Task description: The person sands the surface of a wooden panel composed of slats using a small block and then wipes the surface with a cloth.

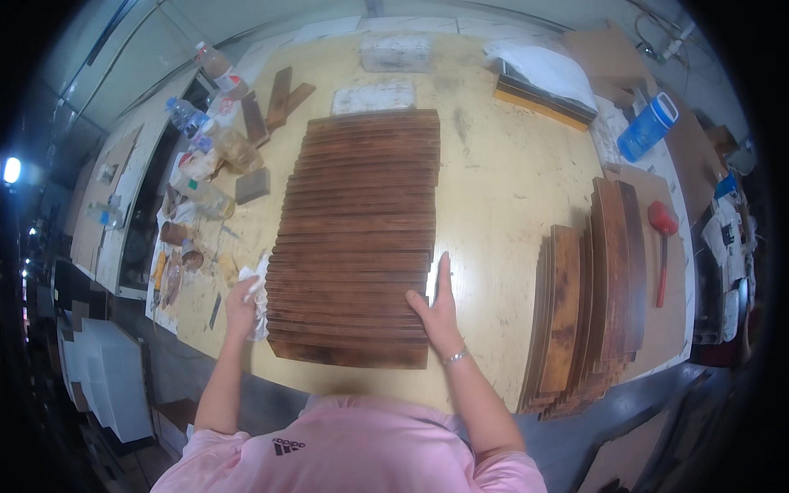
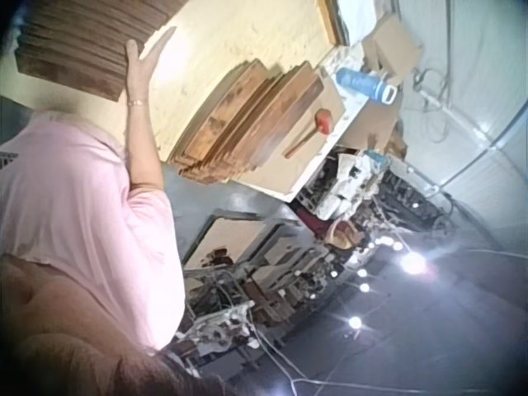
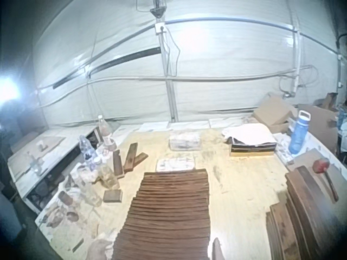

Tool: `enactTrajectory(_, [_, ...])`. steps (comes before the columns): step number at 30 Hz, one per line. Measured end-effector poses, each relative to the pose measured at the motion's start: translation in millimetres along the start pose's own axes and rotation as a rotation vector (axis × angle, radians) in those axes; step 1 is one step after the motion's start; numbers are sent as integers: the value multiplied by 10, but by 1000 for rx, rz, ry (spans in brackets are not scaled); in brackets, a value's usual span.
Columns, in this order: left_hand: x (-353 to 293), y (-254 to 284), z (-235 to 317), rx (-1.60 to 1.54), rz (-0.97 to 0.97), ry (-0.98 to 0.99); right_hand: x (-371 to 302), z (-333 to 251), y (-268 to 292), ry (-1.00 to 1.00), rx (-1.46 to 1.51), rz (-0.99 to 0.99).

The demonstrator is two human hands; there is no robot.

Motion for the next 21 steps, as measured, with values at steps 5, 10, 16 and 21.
enactTrajectory(5, [229, -324, 138, -971, -171, 456, 255, 27, -155, 21, -60, -57])
enactTrajectory(10, [344, -262, 413, -996, -37, 448, 268, 13, -100, 8, 19, -53])
enactTrajectory(16, [177, -675, 2460, -421, -187, -282, 255, 181, -67, -11, 5, -13])
enactTrajectory(21, [-210, -986, 2589, 144, -63, -869, 293, 142, -70, 32, -123, -49])
Point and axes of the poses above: each hand's wrist, its own x-axis towards the middle knuckle, its own y-axis out of the back of the hand, z = x × y, the point moved 9 cm from there along x, towards the middle knuckle, and after that the axes turned 10 degrees about y, right-handed, at the moved point
